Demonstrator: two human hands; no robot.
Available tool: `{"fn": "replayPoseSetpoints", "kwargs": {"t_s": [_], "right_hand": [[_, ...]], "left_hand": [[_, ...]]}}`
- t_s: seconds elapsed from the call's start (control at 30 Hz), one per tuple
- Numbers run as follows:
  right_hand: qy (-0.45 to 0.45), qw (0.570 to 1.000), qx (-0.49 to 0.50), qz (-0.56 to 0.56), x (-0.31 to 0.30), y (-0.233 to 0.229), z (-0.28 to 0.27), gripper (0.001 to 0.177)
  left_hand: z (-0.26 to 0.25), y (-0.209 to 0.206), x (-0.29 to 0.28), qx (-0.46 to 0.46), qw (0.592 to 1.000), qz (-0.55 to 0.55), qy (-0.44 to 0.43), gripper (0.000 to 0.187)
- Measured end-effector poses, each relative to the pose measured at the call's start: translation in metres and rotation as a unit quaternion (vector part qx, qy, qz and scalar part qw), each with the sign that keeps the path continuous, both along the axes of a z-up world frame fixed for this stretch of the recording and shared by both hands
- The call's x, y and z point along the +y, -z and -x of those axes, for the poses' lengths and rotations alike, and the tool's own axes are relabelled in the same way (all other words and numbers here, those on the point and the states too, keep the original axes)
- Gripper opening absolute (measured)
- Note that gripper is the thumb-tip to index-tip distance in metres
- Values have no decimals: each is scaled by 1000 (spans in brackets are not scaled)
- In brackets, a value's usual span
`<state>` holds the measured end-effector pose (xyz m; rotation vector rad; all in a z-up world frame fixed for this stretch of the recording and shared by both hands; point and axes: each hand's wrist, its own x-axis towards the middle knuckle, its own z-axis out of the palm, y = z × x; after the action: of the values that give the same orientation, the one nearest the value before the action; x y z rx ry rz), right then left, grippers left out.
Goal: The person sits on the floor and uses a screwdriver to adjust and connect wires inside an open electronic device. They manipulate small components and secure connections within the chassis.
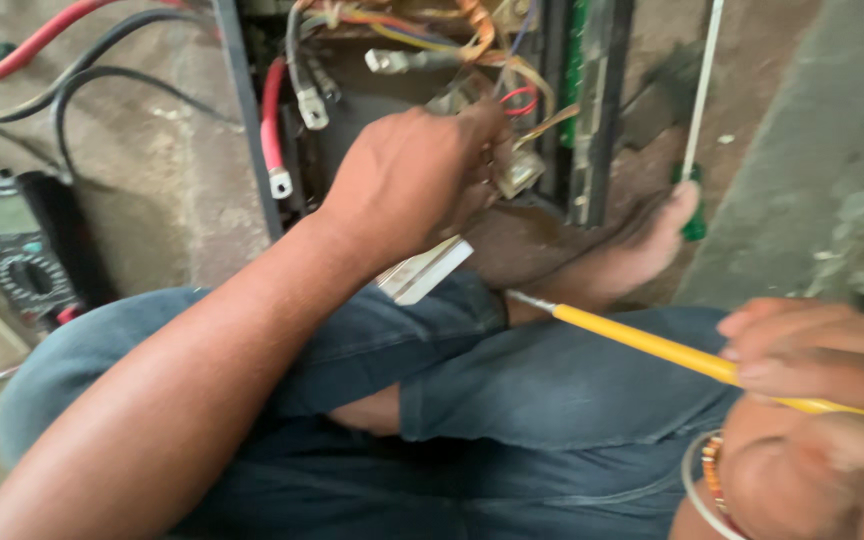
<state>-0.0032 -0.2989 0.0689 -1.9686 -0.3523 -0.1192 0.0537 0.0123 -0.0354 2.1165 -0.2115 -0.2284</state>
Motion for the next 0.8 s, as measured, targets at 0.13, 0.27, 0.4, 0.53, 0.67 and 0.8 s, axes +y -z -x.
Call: {"fn": "replayPoseSetpoints", "kwargs": {"t_s": [0.13,0.27,0.4,0.53,0.67,0.8], "right_hand": [[-5,1000,-6,29,41,-22,-19,47],[-14,996,6,86,60,-30,-27,49],[-21,993,28,112,68,-34,-32,51],[-39,987,27,153,75,-33,-36,47],[-56,982,36,178,80,-32,-41,44],[-25,982,80,169,86,-32,-41,37]], "left_hand": [[-5,-5,-2,37,999,-2,19,24],[-6,-13,2,12,998,-44,35,34],[-1,-10,8,18,993,-118,8,22],[7,4,8,-71,976,-202,-27,12],[11,9,7,-18,970,-241,-35,18],[10,3,7,51,977,-207,-26,44]]}}
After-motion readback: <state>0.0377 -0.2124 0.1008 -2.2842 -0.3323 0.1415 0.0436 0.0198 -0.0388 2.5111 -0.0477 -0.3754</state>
